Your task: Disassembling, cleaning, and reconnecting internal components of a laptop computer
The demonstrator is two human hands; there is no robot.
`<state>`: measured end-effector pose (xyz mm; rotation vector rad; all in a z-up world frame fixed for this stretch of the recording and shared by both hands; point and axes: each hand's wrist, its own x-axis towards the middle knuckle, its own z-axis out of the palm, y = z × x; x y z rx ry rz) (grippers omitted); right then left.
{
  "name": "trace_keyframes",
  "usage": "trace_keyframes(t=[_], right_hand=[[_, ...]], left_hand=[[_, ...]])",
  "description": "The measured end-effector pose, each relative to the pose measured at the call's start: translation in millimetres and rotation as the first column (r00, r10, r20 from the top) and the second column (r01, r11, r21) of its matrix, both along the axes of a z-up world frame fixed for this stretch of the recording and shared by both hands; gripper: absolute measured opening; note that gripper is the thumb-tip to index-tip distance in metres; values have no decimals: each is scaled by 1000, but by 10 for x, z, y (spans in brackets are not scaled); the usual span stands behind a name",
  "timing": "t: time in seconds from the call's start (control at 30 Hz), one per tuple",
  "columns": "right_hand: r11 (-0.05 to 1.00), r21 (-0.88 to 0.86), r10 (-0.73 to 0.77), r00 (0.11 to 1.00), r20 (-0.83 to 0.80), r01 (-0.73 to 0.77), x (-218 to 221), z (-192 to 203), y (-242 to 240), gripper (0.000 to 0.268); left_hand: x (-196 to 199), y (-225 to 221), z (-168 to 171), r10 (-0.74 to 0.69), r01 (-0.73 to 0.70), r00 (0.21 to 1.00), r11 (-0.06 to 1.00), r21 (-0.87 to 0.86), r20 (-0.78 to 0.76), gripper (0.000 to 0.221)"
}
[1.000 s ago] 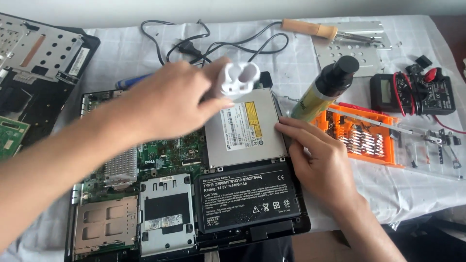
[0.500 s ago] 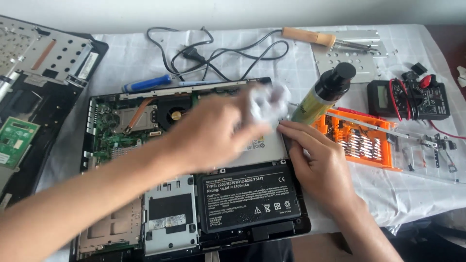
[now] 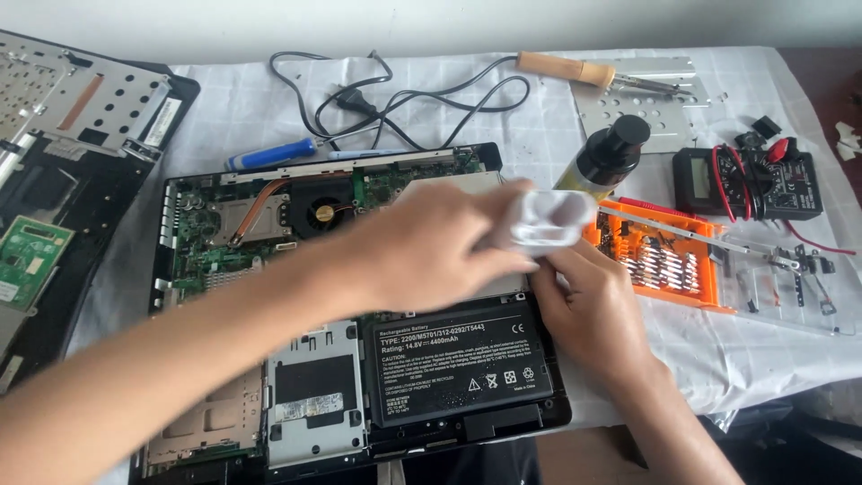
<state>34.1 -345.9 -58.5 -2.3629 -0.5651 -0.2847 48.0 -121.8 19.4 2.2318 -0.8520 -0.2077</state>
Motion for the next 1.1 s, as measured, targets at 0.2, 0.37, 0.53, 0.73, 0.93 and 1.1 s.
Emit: trace_keyframes(t=[0.2, 0.37, 0.53, 0.73, 0.93, 1.1], right_hand=[[1000, 14, 20, 1000, 10, -20, -21, 86, 55, 15], [999, 39, 33, 999, -35, -31, -64, 258, 172, 35], [998, 36, 52, 997, -49, -50, -56, 279, 175, 38], [999, 23, 34, 999, -7, -33, -65, 286, 195, 36], [998, 38, 51, 998, -23, -50, -59, 270, 185, 37], [999, 36, 41, 998, -37, -40, -69, 274, 183, 36]], left_hand=[[-106, 122, 56, -3, 0, 996, 1000, -28, -94, 27], [31, 493, 241, 217, -79, 899, 934, 348, -379, 28], [407, 654, -122, 183, -181, 969, 983, -23, 167, 35], [-270, 442, 59, 148, -135, 955, 988, 69, -256, 34], [-168, 682, 4, 204, -190, 971, 975, 111, -129, 34], [-301, 647, -1, 210, -212, 970, 977, 3, 124, 30]])
